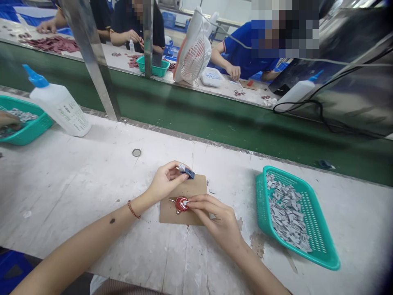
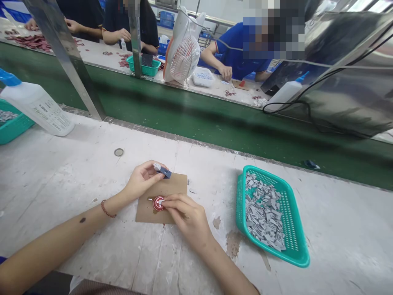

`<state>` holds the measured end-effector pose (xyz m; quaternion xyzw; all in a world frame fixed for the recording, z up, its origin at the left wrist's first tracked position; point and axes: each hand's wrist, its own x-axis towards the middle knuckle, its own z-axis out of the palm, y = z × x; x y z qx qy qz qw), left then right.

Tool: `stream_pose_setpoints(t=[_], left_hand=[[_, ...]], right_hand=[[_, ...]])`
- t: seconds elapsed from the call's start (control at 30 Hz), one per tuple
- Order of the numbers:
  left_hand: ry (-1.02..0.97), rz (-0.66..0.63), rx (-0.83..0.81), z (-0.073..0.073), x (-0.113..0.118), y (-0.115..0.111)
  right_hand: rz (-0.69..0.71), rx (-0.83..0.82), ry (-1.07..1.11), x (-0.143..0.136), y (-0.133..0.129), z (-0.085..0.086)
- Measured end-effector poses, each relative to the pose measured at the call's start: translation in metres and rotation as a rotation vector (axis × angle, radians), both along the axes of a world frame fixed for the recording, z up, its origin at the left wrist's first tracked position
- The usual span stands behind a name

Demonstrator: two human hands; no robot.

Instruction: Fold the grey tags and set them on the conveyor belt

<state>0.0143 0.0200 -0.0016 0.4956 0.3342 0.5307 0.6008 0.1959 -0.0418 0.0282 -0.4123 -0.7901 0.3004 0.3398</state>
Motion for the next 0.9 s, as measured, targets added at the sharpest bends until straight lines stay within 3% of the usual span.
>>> stream_pose_setpoints(t=[0.27, 0.47, 0.6, 0.9], left_hand=[[-0.004, 0.011, -0.018, -0.003, 0.001, 0.0], [0.14, -0.066, -0.005, -0.002, 0.003, -0.005], [0.268, -0.133, 0.04, 0.001, 0.005, -0.009], [0.324, -0.184, 0.036, 0.003, 0.005, -0.01]], right_hand=[[-0.038, -0.102, 0.058, -0.001, 0.002, 0.002], [-0.286, -0.331, 0.359, 0.006, 0.01, 0.0], [-0.418, -0.318, 0.49, 0.008, 0.016, -0.007], [-0.385, -0.3, 0.427, 0.001, 0.02, -0.01]])
